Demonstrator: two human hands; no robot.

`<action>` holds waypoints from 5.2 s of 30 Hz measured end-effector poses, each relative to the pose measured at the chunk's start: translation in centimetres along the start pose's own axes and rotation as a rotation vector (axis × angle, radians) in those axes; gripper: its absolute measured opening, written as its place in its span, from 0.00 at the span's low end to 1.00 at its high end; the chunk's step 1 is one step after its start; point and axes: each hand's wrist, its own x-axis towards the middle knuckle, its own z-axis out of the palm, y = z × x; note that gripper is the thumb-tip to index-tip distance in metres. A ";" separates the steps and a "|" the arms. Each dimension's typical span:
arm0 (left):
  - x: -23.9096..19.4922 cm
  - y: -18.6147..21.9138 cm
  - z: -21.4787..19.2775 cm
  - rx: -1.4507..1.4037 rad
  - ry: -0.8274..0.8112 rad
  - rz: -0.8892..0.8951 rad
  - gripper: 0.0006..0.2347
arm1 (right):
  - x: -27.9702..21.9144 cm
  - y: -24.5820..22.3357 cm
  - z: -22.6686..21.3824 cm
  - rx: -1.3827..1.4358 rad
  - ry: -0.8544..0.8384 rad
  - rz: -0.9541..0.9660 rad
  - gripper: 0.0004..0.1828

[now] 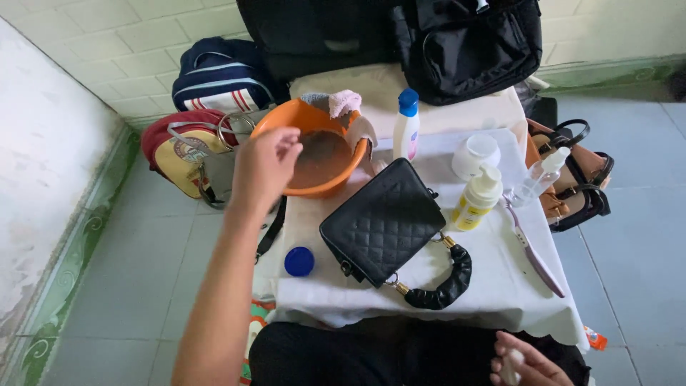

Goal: The person cleans a black quilted handbag by first wiping it with a wet cloth, then scrubbing the handle and body with a toothbrush dipped in a white cleaning solution. The person uses a spray bottle, a cloth, and a toothbrush to clean the bag on a table.

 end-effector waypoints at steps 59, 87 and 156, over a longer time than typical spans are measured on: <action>7.0 -10.7 8.6 0.494 -0.594 -0.158 0.10 | -7.8 -13.8 19.0 -0.640 0.108 -0.689 0.30; 6.4 -7.5 7.5 -0.530 -0.258 -0.249 0.22 | 0.6 -10.9 53.7 -0.339 -0.311 -0.261 0.48; 2.5 -6.0 4.5 0.108 -0.028 0.089 0.07 | 13.2 -9.1 55.7 -0.821 -0.365 -0.313 0.32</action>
